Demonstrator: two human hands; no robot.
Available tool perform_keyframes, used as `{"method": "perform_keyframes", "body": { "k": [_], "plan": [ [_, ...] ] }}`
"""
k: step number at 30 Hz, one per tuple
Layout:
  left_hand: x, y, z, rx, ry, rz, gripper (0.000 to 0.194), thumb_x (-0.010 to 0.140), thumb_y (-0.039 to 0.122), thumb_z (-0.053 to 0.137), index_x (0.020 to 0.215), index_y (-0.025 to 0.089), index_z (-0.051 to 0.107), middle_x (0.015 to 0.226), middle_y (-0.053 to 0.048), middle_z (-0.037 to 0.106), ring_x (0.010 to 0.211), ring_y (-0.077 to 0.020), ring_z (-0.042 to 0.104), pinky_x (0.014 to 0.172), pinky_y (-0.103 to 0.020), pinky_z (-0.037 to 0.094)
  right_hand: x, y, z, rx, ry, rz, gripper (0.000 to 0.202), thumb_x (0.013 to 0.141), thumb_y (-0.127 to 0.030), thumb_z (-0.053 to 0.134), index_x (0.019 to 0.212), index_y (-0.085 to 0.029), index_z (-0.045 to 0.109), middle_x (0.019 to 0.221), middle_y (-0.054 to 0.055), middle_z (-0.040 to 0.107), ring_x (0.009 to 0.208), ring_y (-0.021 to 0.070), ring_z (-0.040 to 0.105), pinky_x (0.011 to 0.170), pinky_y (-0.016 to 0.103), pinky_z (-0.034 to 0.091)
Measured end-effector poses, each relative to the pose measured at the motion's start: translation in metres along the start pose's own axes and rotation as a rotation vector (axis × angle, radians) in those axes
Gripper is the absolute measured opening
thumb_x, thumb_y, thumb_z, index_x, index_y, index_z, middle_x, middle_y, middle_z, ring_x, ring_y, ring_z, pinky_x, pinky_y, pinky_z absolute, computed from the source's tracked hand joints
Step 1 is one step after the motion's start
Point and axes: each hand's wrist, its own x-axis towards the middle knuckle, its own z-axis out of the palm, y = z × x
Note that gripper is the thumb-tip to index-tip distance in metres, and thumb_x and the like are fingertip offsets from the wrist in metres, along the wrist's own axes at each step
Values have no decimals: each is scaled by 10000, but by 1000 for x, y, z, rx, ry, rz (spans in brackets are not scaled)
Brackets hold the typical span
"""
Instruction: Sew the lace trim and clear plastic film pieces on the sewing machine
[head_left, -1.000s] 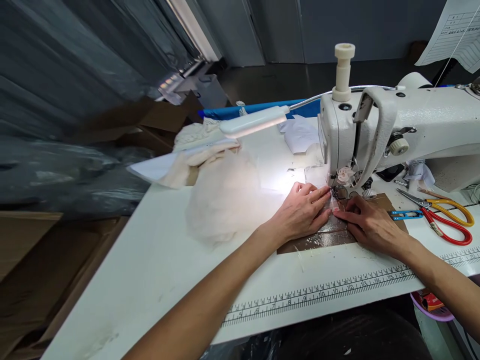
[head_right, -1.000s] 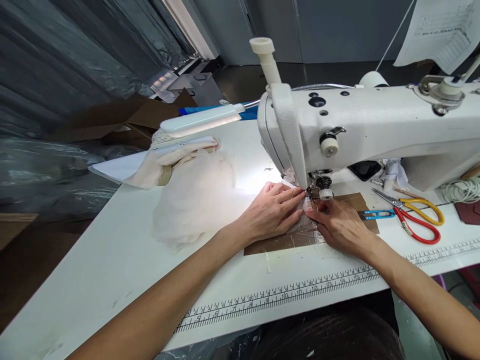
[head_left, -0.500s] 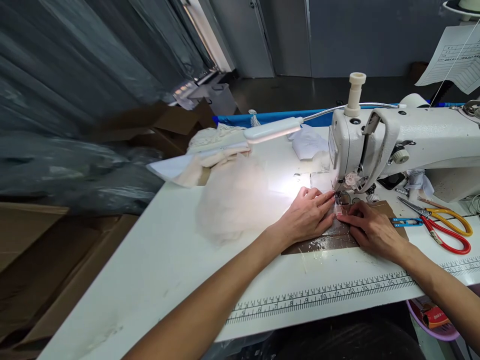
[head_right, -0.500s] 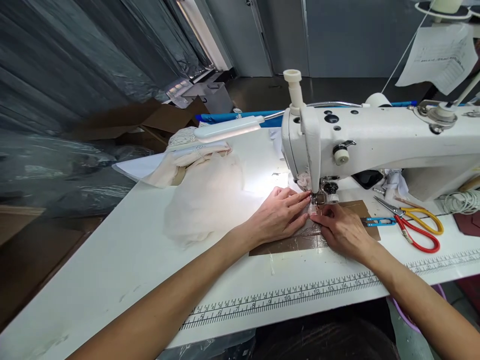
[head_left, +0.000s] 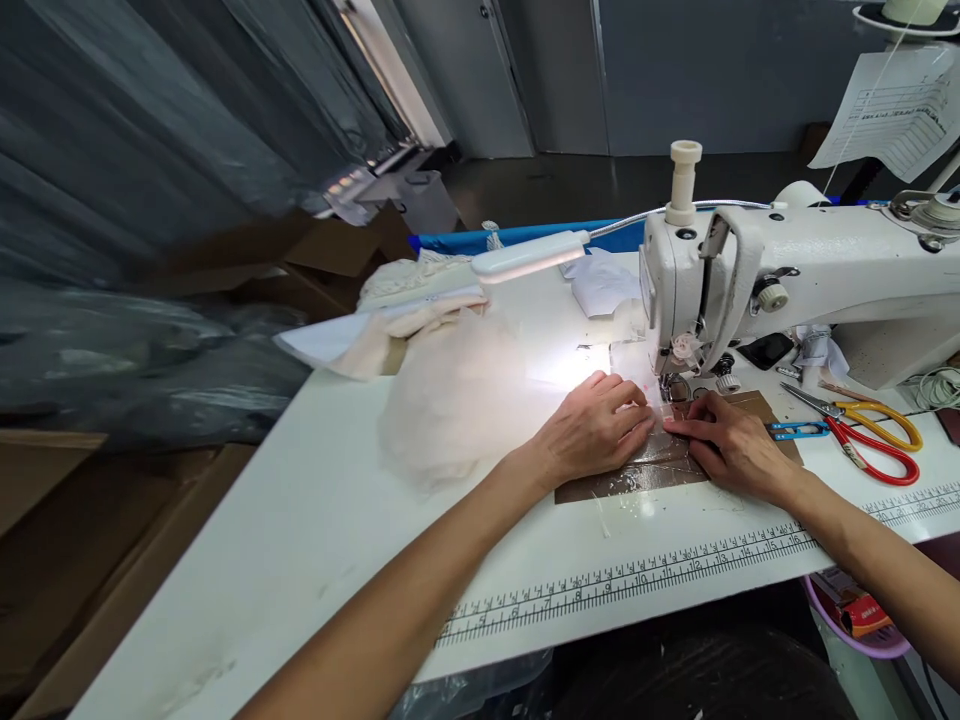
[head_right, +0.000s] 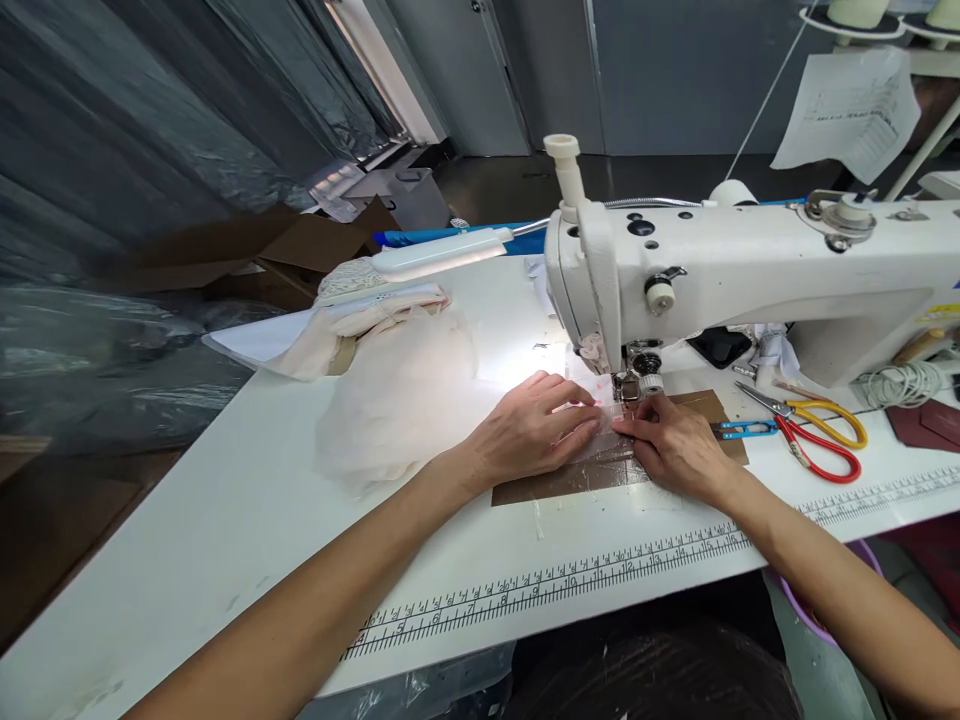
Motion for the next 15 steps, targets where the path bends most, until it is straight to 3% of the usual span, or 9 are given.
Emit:
{"method": "perform_keyframes", "body": {
  "k": [6, 15],
  "plan": [
    [-1, 3, 2, -231, -17, 100, 212, 888, 190, 464, 880, 160, 674, 905, -54, 709, 720, -157, 596, 654, -326, 487, 1, -3, -1, 14, -18, 37, 371, 905, -164, 456, 1169, -232, 707, 1011, 93, 583, 851, 183, 611, 772, 356, 546],
    [-1, 4, 1, -280, -42, 120, 198, 867, 199, 488, 885, 149, 679, 900, -67, 713, 716, -168, 620, 641, -327, 495, 1, -5, -3, -17, -28, 46, 361, 915, -180, 465, 1186, -251, 693, 1026, 90, 576, 857, 183, 595, 776, 354, 535]
  ]
}}
